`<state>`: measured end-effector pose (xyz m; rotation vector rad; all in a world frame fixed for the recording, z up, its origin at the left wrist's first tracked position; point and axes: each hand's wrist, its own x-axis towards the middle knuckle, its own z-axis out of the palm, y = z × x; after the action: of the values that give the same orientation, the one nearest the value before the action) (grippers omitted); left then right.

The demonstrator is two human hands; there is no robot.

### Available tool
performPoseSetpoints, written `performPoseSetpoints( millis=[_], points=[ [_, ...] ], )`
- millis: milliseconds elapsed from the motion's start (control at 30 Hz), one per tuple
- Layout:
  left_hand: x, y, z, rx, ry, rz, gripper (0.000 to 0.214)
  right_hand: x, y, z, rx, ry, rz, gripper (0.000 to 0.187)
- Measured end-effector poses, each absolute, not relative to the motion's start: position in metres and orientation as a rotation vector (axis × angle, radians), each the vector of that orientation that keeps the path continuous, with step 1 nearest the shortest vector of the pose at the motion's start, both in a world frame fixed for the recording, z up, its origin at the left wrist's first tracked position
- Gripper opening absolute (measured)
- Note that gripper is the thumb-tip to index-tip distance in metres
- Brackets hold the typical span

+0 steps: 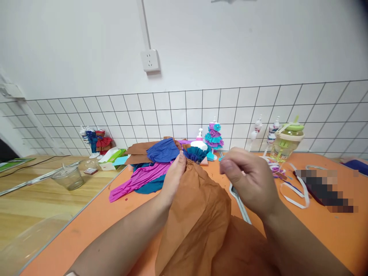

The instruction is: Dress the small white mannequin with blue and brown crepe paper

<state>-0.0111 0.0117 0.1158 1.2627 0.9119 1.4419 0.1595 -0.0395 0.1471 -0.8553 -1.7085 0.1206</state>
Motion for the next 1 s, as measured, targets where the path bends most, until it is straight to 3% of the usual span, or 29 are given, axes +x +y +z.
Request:
performPoseSetpoints(
  millis=[300, 433, 700, 1000],
  points=[
    [-0.015, 0.002, 0.126, 1.486, 0.894, 1.590, 0.055, 0.146, -0.030, 0.140, -1.050, -1.782, 0.866, 0.030],
    [-0.012, -0.001, 0.128, 1.314, 0.860, 1.536, 0.053, 0.145, -0.026, 0.138, -0.931, -1.660, 0.975, 0.031],
    [-0.006, -0.008, 0.126, 1.000, 0.731, 1.215, 0.054, 0.146, -0.034, 0.144, -0.980, -1.625, 0.407, 0.007],
    [-0.006, -0.002, 0.122, 0.984, 0.615, 1.219, 0.050, 0.147, -0.046, 0.147, -0.953, -1.671, 0.101, 0.005]
  ],
)
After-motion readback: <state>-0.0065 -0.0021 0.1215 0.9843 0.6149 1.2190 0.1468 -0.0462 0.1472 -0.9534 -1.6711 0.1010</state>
